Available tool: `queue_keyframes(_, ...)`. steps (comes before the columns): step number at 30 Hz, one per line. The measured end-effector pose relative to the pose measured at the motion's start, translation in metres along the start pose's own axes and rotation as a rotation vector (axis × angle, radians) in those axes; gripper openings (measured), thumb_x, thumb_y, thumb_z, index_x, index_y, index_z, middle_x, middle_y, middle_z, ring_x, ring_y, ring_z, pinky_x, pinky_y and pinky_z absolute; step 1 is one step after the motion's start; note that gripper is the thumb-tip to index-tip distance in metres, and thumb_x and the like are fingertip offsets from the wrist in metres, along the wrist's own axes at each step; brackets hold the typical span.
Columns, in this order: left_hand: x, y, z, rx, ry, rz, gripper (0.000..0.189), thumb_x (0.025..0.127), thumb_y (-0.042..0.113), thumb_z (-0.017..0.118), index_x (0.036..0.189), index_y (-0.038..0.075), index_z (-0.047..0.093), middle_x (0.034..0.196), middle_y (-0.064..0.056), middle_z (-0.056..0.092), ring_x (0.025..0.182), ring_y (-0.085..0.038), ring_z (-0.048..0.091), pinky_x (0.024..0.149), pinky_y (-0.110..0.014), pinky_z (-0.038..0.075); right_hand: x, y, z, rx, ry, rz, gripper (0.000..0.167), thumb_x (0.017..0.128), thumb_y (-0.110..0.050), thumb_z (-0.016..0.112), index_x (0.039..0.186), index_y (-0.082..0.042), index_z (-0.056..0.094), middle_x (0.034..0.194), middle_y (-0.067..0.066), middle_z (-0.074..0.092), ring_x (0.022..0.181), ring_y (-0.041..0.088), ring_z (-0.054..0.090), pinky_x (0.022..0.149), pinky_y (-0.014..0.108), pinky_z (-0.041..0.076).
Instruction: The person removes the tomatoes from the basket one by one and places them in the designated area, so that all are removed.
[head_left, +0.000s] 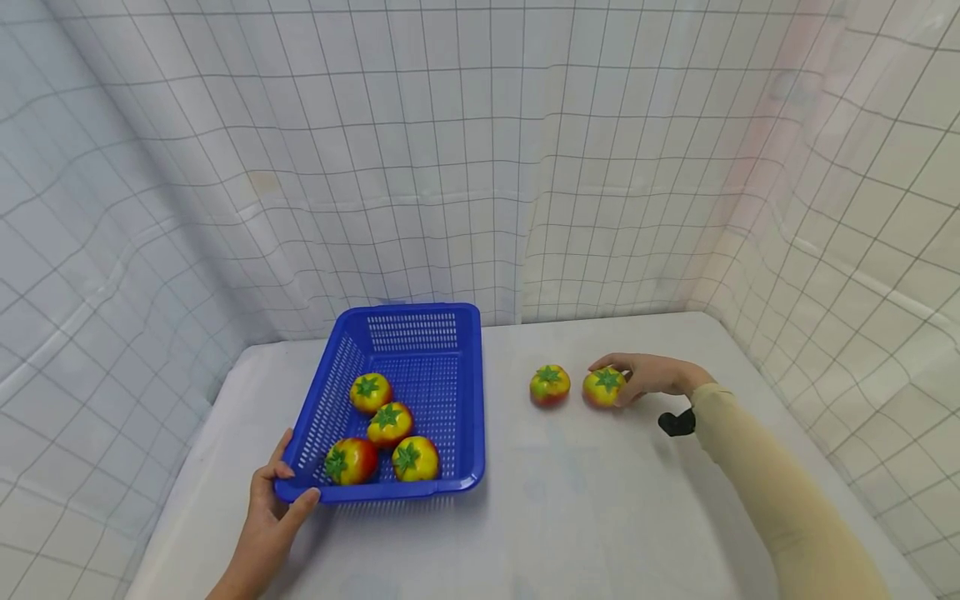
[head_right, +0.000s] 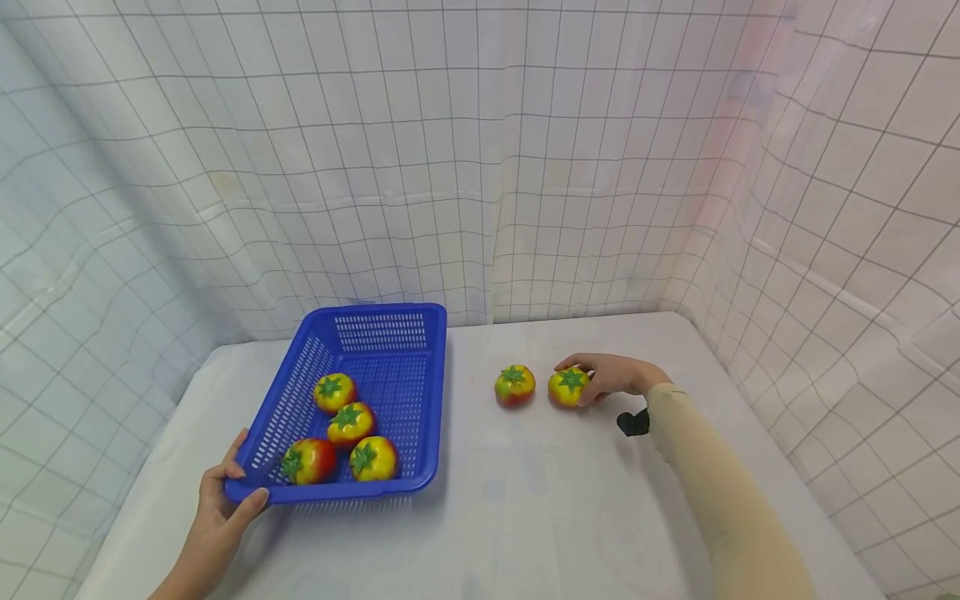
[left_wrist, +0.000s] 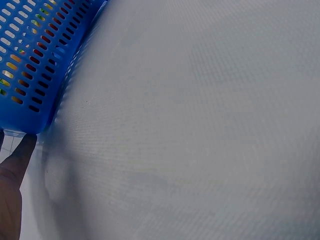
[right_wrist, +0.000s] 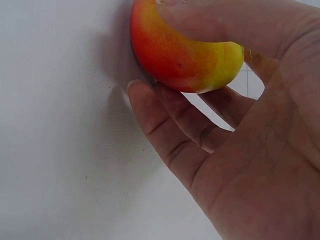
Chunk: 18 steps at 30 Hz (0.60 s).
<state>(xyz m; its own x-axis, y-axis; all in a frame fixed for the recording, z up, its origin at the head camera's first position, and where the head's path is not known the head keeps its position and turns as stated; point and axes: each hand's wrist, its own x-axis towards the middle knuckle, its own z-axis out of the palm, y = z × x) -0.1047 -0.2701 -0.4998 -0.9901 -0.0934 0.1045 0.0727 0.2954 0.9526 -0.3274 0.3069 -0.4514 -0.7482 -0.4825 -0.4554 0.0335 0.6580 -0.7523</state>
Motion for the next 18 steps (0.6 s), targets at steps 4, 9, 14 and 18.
queue_keyframes(4,0.0006,0.0000,-0.0003,-0.002,-0.004,0.004,0.041,0.106,0.015,0.058,0.123,0.015,0.020,0.172,0.007,-0.003,0.146,-0.050,0.012,0.089,-0.003,0.039,-0.0004,-0.0004,-0.0002,0.004,-0.003,0.004,0.078,0.081,-0.007,0.079,0.151,-0.024,0.049,0.155,0.009,0.037,0.129,0.029,0.041,0.100,0.041,0.046)
queue_keyframes(9,0.0007,-0.0008,-0.0003,-0.022,-0.007,0.016,0.041,0.106,0.012,0.057,0.124,0.014,0.020,0.172,0.005,-0.003,0.147,-0.050,0.010,0.090,-0.003,0.039,-0.0006,-0.0011,0.0001,0.005,0.000,0.013,0.081,0.081,-0.007,0.079,0.153,-0.025,0.047,0.157,0.008,0.036,0.130,0.028,0.041,0.103,0.042,0.045)
queue_keyframes(14,0.0005,-0.0019,-0.0002,-0.031,-0.005,0.022,0.041,0.106,0.010,0.056,0.124,0.013,0.020,0.172,0.004,-0.003,0.146,-0.049,0.011,0.090,-0.003,0.040,-0.0016,-0.0014,0.0005,-0.007,-0.001,0.012,0.082,0.082,-0.009,0.079,0.155,-0.025,0.044,0.159,0.012,0.032,0.130,0.029,0.041,0.104,0.043,0.044)
queue_keyframes(18,0.0004,-0.0027,-0.0004,-0.034,-0.001,0.036,0.040,0.106,0.008,0.056,0.124,0.012,0.020,0.172,0.004,-0.002,0.148,-0.046,0.010,0.091,-0.004,0.040,-0.0034,-0.0023,0.0003,-0.011,0.003,0.009,0.082,0.082,-0.010,0.080,0.155,-0.025,0.044,0.160,0.014,0.030,0.132,0.030,0.040,0.106,0.045,0.043)
